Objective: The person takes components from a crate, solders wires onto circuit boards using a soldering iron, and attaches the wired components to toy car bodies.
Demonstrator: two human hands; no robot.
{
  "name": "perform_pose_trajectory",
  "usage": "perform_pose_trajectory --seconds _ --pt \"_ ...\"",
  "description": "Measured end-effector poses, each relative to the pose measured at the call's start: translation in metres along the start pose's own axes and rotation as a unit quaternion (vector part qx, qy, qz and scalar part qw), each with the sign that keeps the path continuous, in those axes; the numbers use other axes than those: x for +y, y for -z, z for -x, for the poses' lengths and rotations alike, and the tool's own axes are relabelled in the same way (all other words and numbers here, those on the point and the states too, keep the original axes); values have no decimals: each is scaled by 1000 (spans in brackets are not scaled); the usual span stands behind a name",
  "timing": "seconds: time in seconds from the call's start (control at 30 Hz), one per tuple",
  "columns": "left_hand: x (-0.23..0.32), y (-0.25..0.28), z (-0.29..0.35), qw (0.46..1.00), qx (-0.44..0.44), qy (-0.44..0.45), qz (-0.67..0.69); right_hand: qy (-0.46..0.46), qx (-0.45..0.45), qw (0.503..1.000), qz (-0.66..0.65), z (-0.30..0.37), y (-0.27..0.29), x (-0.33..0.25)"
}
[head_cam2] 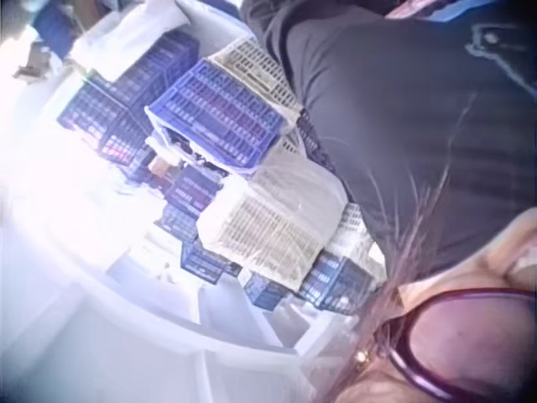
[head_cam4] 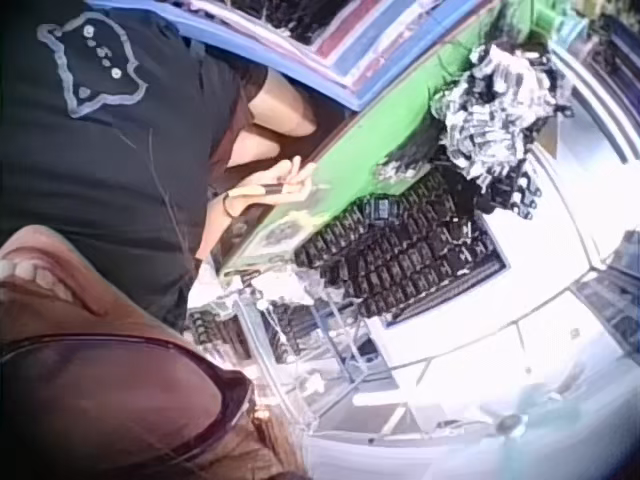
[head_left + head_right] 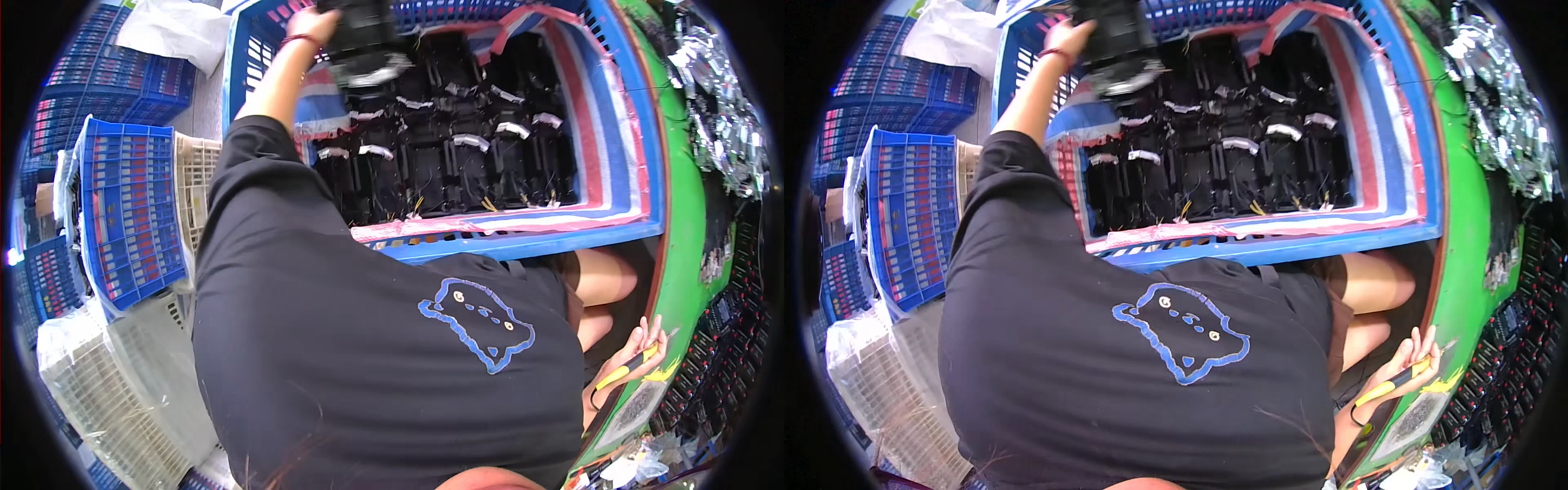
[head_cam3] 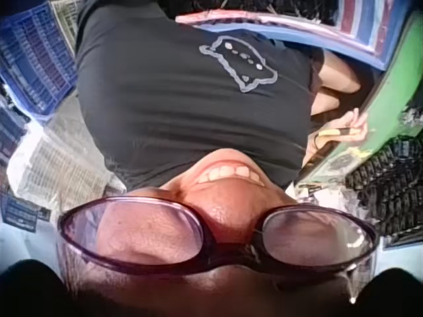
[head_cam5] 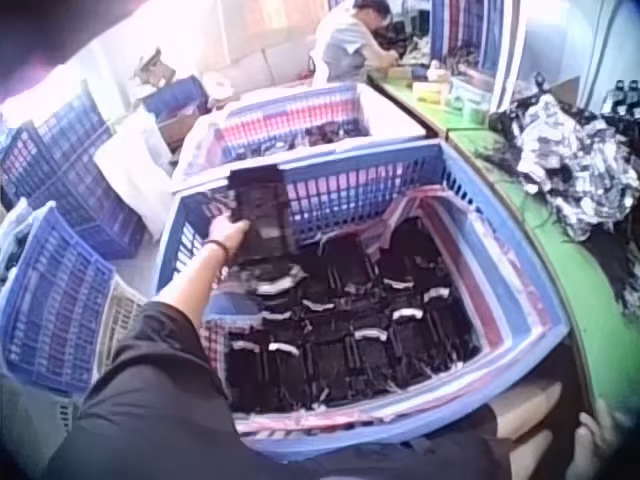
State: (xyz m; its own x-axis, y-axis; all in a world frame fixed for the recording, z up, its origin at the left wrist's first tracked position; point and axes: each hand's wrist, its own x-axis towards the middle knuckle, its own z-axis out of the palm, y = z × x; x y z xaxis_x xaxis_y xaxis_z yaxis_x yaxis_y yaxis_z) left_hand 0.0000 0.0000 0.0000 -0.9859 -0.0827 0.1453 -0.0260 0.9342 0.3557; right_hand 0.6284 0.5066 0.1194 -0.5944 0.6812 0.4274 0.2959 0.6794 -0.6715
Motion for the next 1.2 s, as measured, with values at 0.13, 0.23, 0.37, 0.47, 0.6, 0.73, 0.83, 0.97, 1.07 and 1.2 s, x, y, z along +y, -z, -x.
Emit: perform_pose_trajectory --seconds 0.13,0.23,0.37,0.47,0.6,0.73,0.83,0.97,1.07,1.2 --pt "-51 -8 18 992 -56 67 -88 -14 -42 992 116 -12 -17 -19" --pt "-110 -53 33 982 -71 139 -109 -22 -59 994 87 -19 -48 -23" --pt "-124 -113 36 991 79 103 -31 -43 -67 996 50 -28 -64 -10" --pt "-119 -123 31 991 72 109 -2 -59 -80 992 76 -33 -65 -20" --pt "-133 -150 52 983 60 167 -47 -103 -70 988 96 -31 -75 -30" --pt "-141 -174 56 980 17 200 16 -143 -60 984 89 -32 -87 -39" --pt "-107 -177 66 986 -56 148 -49 -127 -68 985 96 -31 -89 -41" --pt "-71 -181 114 961 56 -31 -269 -116 -76 986 96 -34 -94 -53" --pt "-90 -214 149 990 -45 4 -135 -115 -84 986 83 -34 -88 -46" --pt "-68 -205 166 967 -163 -8 -196 -127 -62 986 84 -29 -82 -42"
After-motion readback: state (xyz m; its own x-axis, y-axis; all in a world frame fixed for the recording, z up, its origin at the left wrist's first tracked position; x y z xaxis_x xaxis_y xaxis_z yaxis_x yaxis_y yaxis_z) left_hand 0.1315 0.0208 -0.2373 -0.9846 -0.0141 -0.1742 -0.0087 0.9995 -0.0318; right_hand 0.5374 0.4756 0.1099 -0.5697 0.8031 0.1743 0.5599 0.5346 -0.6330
